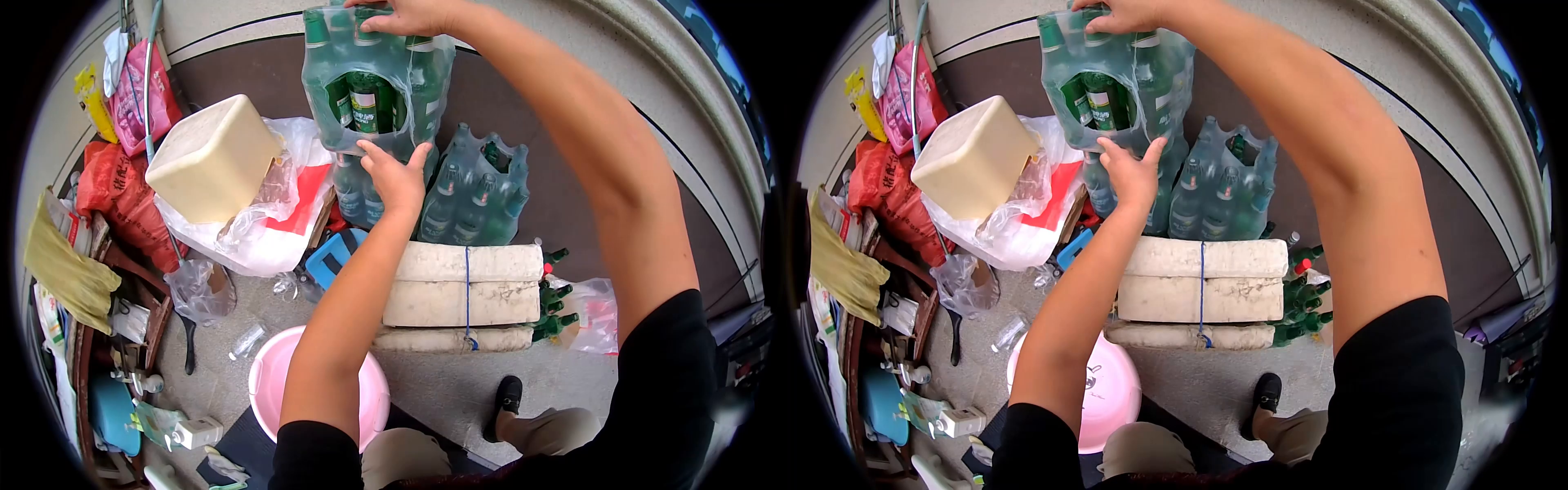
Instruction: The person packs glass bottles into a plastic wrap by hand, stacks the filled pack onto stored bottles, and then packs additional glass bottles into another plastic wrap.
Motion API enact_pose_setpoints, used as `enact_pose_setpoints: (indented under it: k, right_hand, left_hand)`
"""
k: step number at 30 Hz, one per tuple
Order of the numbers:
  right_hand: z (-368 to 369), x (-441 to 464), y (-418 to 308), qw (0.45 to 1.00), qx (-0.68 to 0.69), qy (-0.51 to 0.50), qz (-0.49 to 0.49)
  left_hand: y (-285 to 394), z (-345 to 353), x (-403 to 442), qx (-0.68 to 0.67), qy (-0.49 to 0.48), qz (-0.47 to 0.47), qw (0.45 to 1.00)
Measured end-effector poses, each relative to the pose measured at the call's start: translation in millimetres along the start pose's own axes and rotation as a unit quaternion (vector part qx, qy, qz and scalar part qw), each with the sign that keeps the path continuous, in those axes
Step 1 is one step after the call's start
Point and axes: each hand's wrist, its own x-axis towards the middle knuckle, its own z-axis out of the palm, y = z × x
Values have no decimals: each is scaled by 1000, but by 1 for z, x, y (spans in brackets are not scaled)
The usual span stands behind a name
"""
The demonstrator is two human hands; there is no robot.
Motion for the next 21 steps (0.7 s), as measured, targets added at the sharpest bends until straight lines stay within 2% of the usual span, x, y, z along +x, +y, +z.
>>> enact_pose_setpoints:
  k: [2,3,5,6,7,9,10,11,13,14,15,16,17,18,19,21]
  right_hand:
    - [9,13,17,998,-4,-15,-68]
    - [12,10,19,997,3,-14,-71]
    - [-1,-2,5,999,-14,16,29]
    - [-13,-4,-12,994,-41,-46,88]
    - [-10,-5,-12,994,-39,-45,87]
    - [5,-14,-7,969,-240,51,1]
    - [9,-24,-8,962,-249,104,-49]
    - [6,-38,-6,961,-252,105,-45]
    - [-15,-88,-38,952,-200,224,-58]
    - [-29,-121,-56,971,-168,170,-11]
    - [-44,-162,-74,983,-137,114,45]
    - [-61,-208,-90,990,-130,11,61]
    - [-79,-259,-107,984,-118,-98,88]
    - [-98,-313,-123,966,-159,-181,94]
    - [-117,-372,-144,938,-189,-271,103]
    - [-152,-505,-196,859,-181,-396,270]
  left_hand:
    - [1,7,5,13,4,2,1000]
    - [0,8,9,24,13,1,1000]
    - [11,4,10,71,3,-18,997]
    - [11,5,11,57,-3,-28,998]
    - [9,6,11,44,-13,-39,998]
    - [4,1,10,60,-19,-16,998]
    - [0,-2,9,74,-27,7,997]
    - [-9,-9,13,74,-30,11,997]
    - [-33,-40,26,-120,-165,-7,979]
    - [-37,-70,15,-134,-159,35,978]
    - [-60,-99,6,-116,-124,171,970]
    - [-61,-136,-18,-158,-127,96,975]
    - [-89,-165,-41,-110,-45,126,985]
    - [-94,-203,-75,-99,-51,55,992]
    - [-126,-241,-105,-23,-54,71,996]
    - [-165,-307,-180,33,-61,-19,997]
